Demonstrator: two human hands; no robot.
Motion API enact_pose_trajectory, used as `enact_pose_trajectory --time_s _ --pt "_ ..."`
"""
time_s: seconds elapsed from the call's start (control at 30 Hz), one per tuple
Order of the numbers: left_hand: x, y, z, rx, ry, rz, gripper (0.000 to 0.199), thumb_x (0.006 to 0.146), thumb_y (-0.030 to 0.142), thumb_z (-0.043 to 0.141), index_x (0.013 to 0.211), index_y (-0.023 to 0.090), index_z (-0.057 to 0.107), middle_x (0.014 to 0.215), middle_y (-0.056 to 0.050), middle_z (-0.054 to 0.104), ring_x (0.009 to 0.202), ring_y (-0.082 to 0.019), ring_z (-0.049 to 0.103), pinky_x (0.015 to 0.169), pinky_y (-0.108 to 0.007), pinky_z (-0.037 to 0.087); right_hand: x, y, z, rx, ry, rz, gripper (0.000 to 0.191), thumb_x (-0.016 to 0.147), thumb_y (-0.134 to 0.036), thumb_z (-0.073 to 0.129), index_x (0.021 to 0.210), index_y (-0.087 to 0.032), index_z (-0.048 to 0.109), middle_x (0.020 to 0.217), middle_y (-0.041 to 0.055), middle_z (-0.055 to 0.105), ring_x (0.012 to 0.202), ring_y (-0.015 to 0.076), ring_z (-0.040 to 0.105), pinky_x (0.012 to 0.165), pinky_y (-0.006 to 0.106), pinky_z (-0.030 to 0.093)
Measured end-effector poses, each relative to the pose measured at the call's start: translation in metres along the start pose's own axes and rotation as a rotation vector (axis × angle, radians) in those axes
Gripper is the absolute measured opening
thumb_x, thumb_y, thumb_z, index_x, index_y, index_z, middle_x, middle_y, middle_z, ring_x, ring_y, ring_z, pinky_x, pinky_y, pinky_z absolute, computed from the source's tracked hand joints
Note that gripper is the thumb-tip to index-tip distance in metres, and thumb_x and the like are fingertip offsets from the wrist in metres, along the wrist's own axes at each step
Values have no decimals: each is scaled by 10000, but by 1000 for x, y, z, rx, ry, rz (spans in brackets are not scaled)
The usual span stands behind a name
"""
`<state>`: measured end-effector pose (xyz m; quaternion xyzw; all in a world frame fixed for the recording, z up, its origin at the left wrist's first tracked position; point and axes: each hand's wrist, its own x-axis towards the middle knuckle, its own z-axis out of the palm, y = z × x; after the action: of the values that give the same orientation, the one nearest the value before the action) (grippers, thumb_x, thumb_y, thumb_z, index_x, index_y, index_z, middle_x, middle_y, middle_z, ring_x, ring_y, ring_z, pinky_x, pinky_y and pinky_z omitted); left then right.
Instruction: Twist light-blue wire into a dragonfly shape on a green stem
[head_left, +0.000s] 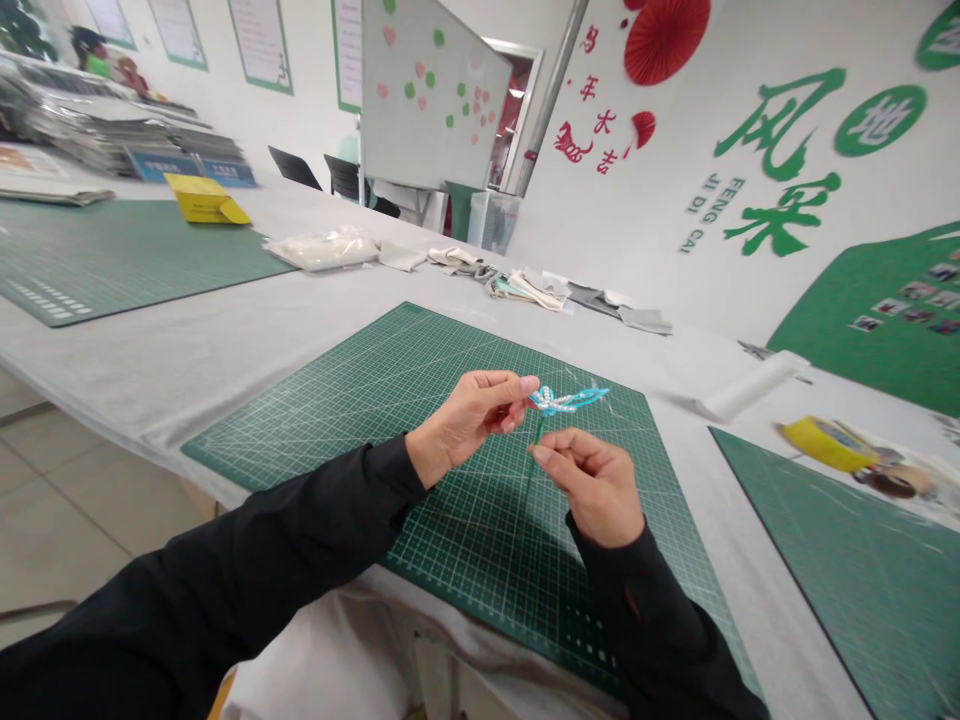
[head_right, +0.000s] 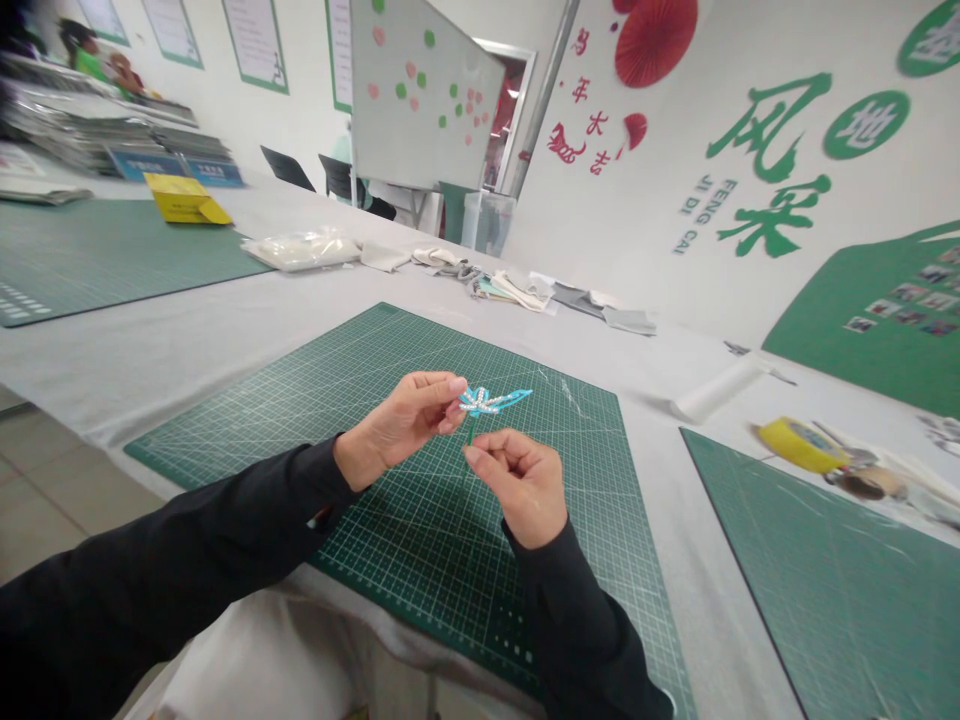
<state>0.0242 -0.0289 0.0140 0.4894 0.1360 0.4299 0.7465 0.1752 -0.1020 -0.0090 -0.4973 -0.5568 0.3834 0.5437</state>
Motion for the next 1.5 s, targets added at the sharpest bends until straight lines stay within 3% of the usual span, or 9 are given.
enact_pose_trajectory --time_s 0.13,0.3,0.4,0.53,0.73,0.87,1.03,1.3,1.5 --pt "0 2 -2 -33 -59 -12 312 750 344 664 585 122 521 531 36 471 452 -42 408 457 -200 259 -1 -3 0 7 -6 -3 186 703 -339 723 661 -172 654 428 -83 320 425 50 222 440 243 173" --pt "0 0 -2 -46 -129 -122 420 774 514 579 747 101 650 585 3 504 501 -65 441 460 -205 278 4 -11 1 192 130 -52 185 645 -341 753 656 -180 665 409 -80 341 409 52 246 434 244 187" --pt "-1 -3 0 46 -162 -165 323 715 417 683 723 95 658 618 -12 537 513 -56 432 445 -197 243 8 -14 3 304 180 -46 195 604 -338 765 631 -180 654 406 -76 369 390 47 248 408 235 167" --pt "-2 -6 1 113 -149 -238 243 662 320 748 722 99 666 494 26 482 452 -42 381 413 -185 188 10 -12 5 323 189 -17 184 602 -327 764 639 -176 666 395 -62 439 368 40 253 389 232 169" --pt "-2 -9 0 10 -229 -339 209 713 290 707 693 98 626 621 -21 587 425 -33 460 369 -171 212 9 -7 4 365 181 8 150 601 -279 776 684 -190 689 542 3 638 420 93 481 409 240 272" --pt "-1 -12 0 -55 -202 -336 164 743 232 678 695 86 620 668 -27 616 419 -4 465 352 -130 221 9 -6 4 382 182 -8 116 643 -253 758 707 -178 698 512 -17 605 371 37 337 394 222 198" --pt "0 -12 0 -72 -149 -319 153 745 199 667 669 80 608 613 -10 612 378 14 428 337 -107 236 9 -3 -1 243 161 -64 145 711 -289 713 790 -168 707 460 -46 497 405 45 289 411 226 194" --pt "0 -11 0 -17 -90 -282 144 730 190 673 664 77 614 596 -1 604 358 13 421 305 -104 222 3 -16 -2 -334 306 -239 154 738 -305 665 734 -151 667 435 -74 402 396 50 286 393 209 219" --pt "2 -10 -1 3 -5 -259 87 718 146 665 761 73 646 576 -4 617 347 7 427 306 -101 230 -1 -23 2 -390 354 -236 187 761 -323 624 736 -140 649 451 -81 357 406 49 266 401 207 224"
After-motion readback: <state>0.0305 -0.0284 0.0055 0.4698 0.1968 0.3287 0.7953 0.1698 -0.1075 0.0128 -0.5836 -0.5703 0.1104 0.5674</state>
